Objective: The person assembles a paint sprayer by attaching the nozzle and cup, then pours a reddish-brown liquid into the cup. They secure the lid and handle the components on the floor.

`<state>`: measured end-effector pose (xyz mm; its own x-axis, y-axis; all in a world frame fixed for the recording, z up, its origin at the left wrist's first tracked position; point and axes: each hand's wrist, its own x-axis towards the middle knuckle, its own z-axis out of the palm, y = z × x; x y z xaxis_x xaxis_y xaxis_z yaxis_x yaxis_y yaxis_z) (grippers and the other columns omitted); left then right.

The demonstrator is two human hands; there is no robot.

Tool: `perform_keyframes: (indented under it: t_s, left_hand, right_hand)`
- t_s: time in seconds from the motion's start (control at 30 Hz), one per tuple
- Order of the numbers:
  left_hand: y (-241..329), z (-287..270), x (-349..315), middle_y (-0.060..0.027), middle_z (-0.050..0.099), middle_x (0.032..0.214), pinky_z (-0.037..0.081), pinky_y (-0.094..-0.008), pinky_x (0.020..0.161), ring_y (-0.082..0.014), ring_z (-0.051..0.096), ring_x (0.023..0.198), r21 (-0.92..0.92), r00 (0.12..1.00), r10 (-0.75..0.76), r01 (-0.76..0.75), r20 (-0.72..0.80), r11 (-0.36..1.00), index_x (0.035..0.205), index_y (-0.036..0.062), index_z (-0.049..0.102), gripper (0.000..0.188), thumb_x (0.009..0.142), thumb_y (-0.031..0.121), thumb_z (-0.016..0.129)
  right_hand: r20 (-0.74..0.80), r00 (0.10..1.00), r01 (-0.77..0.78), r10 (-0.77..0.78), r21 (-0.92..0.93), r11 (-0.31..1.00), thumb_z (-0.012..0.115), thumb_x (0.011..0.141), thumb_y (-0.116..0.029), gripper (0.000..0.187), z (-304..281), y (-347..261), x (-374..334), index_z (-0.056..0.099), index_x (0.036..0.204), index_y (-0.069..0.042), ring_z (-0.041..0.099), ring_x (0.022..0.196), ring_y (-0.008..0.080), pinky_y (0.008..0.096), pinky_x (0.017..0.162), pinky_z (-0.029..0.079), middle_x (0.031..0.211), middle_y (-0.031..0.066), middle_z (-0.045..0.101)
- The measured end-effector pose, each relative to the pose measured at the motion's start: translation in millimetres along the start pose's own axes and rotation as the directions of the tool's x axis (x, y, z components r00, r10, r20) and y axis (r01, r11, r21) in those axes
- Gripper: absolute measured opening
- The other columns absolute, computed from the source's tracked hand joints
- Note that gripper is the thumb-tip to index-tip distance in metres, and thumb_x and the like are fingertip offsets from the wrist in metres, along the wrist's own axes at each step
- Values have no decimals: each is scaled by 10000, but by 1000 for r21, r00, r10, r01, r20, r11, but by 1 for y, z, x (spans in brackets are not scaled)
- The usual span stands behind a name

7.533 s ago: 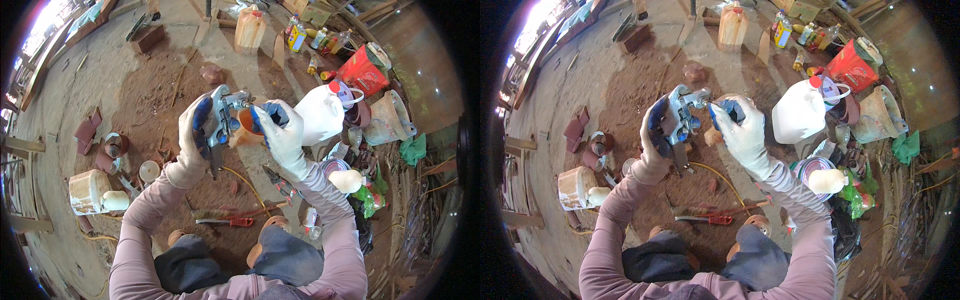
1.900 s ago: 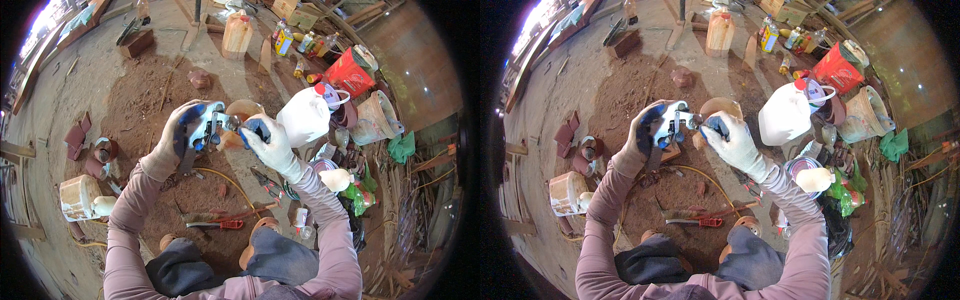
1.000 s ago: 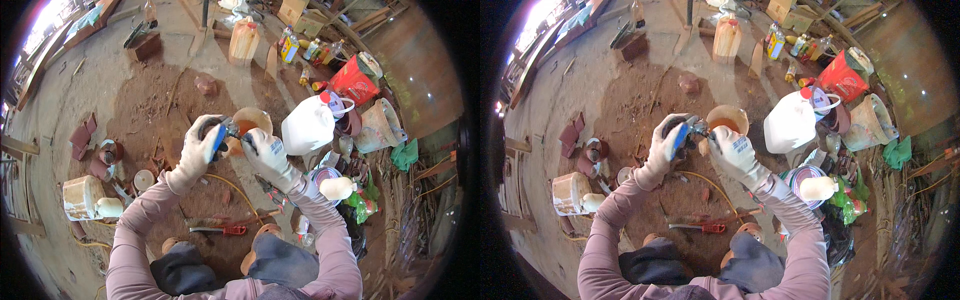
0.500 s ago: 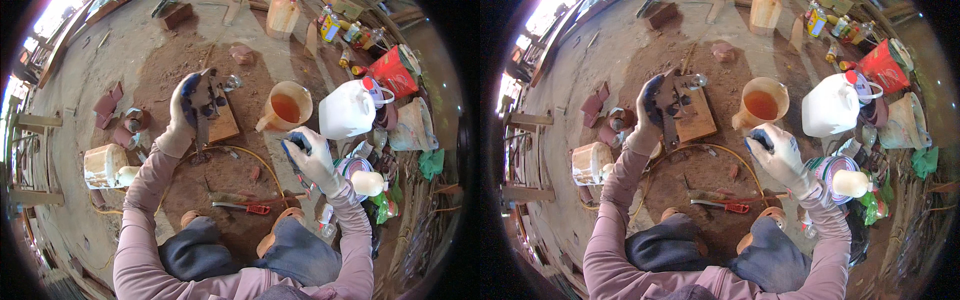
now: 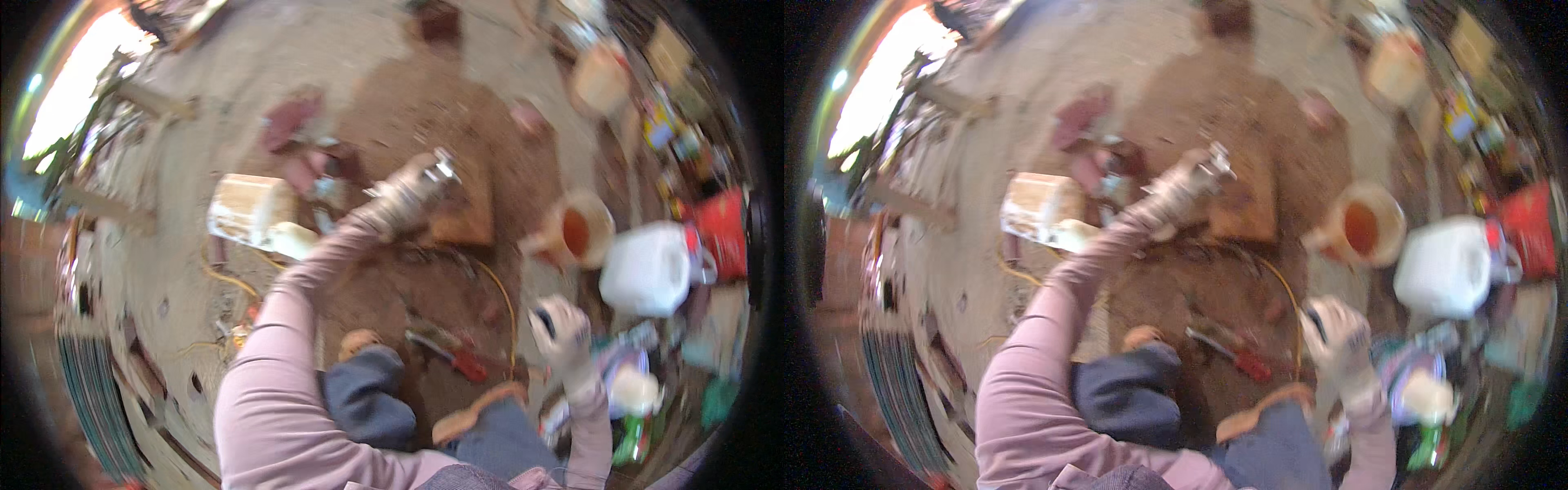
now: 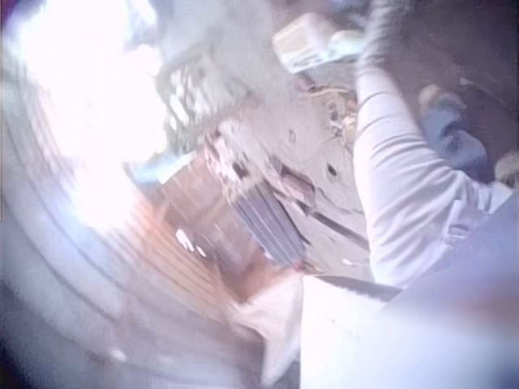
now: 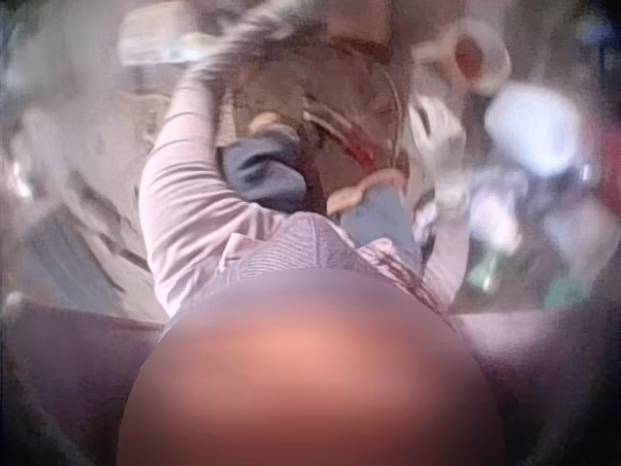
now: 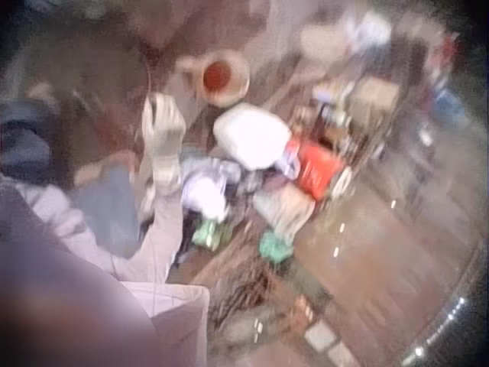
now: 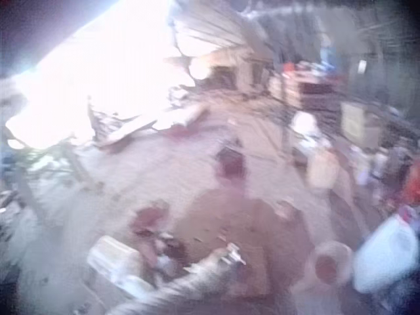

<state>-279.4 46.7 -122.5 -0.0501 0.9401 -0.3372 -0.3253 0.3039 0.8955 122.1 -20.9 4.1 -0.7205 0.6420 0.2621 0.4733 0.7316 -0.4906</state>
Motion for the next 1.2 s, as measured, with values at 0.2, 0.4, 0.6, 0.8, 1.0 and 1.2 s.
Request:
perform_keyframes:
  t_s: [0.2,0.4,0.6,0.8,1.0,1.2]
  left_hand:
    - [-45,-12,-25,-243,463,1434,542,-532,951,-448,595,1179,911,838,385,-413,388,-19,1372,149,571,520,888,309,676]
    - [-39,-10,-32,-224,486,1368,559,-514,918,-424,606,1150,918,856,333,-365,396,-151,1344,136,578,503,872,258,699]
    - [-13,13,-37,-200,559,1215,558,-447,832,-373,670,925,767,683,681,-277,-267,579,1236,69,575,330,958,221,668]
    - [74,19,-55,-169,673,1205,540,-334,571,-302,691,860,-620,953,292,-279,-83,733,1350,83,570,492,1004,428,520]
    - [131,55,-66,-150,679,1144,505,-322,519,-337,649,855,-760,895,443,-256,47,597,1330,113,588,444,989,390,524]
    - [124,73,-62,-168,664,1234,493,-307,524,-362,665,888,-826,874,431,-62,226,560,1336,148,605,443,988,412,534]
  right_hand:
    - [62,998,-21,17,52,998,724,858,-118,145,16,0,2,631,950,-55,646,751,364,458,662,506,843,144,639]
    - [205,977,-86,65,96,992,710,877,-166,123,54,6,-31,631,907,-76,648,752,356,458,667,507,826,138,633]
    - [381,924,34,-24,-20,999,688,903,-259,197,90,22,-70,590,857,-94,651,743,338,452,657,517,806,129,624]
    - [506,862,90,-27,-100,991,660,930,-337,241,107,34,-88,601,881,-109,682,749,299,439,648,532,807,98,636]
    - [518,855,128,-37,-141,982,667,922,-354,250,115,35,-89,611,868,-116,694,758,291,427,640,546,821,92,652]
    - [515,857,120,-28,-147,982,669,915,-349,241,110,34,-97,621,893,-113,696,770,294,425,658,554,838,94,656]
